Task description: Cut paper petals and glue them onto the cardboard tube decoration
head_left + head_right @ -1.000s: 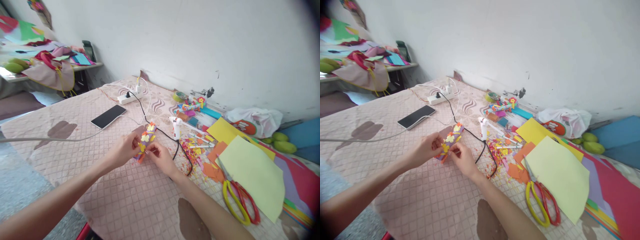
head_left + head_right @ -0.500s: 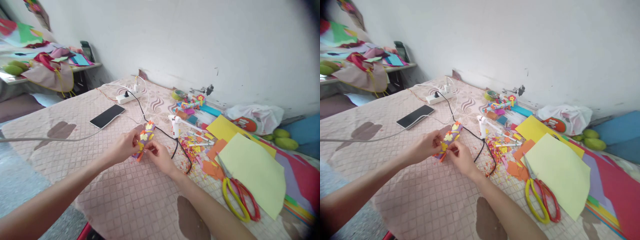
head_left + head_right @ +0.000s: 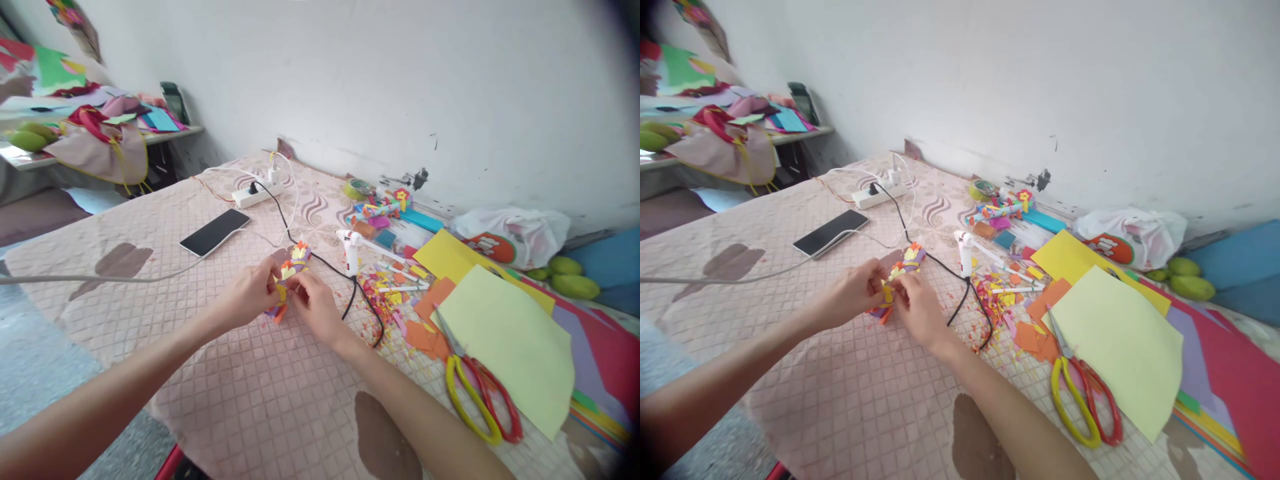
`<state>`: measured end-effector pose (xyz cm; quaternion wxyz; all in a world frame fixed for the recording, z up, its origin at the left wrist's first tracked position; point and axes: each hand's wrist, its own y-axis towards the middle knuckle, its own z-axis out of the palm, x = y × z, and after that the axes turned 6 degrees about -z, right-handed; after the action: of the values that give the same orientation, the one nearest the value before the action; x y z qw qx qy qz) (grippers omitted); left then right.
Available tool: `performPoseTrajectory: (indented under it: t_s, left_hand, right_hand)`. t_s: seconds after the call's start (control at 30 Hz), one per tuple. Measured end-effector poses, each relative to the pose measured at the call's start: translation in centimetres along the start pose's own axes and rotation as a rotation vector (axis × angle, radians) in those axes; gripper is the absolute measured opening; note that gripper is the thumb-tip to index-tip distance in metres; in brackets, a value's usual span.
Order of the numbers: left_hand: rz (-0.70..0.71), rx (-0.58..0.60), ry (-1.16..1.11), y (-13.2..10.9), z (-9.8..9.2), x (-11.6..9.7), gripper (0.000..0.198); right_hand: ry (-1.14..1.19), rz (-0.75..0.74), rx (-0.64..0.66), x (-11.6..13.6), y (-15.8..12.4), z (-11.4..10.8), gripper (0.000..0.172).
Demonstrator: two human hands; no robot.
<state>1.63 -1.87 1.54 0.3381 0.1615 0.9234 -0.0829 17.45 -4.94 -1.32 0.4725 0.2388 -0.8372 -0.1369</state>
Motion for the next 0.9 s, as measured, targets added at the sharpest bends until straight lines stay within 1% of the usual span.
performPoseTrajectory:
  t_s: [0.13,0.23,0.33,0.47,0.67,0.9]
  left_hand:
    - [-0.008,0.002,-0.027,-0.2,-0.1,-0.4,0.024]
    - [0.001,-0.021,-0.013,-0.3,-0.1,-0.5,0.025]
    - [0.006,-0.041,0.002,-0.3,-0.1,-0.6,0.025]
    - [0.0,-0.058,-0.002,-0.4,0.0,-0.6,0.025]
    - [-0.017,-0.046,-0.016,-0.4,-0.2,-0.8,0.027]
    - [-0.009,-0.033,-0.016,-0.5,-0.3,-0.8,0.029]
  right_hand:
    - [-0.1,-0.08,0.102,0.0,0.7,-0.2,0.025]
    - [-0.165,-0.112,0.185,0.1,1.3,-0.5,0.026]
    - [-0.199,-0.141,0.235,0.1,1.7,-0.8,0.026]
    - [-0.196,-0.151,0.232,-0.3,2.2,-0.8,0.025]
    - [-0.163,-0.172,0.257,-0.9,2.4,-0.4,0.022]
    - [-0.191,-0.265,0.244,-1.2,2.4,-0.2,0.021]
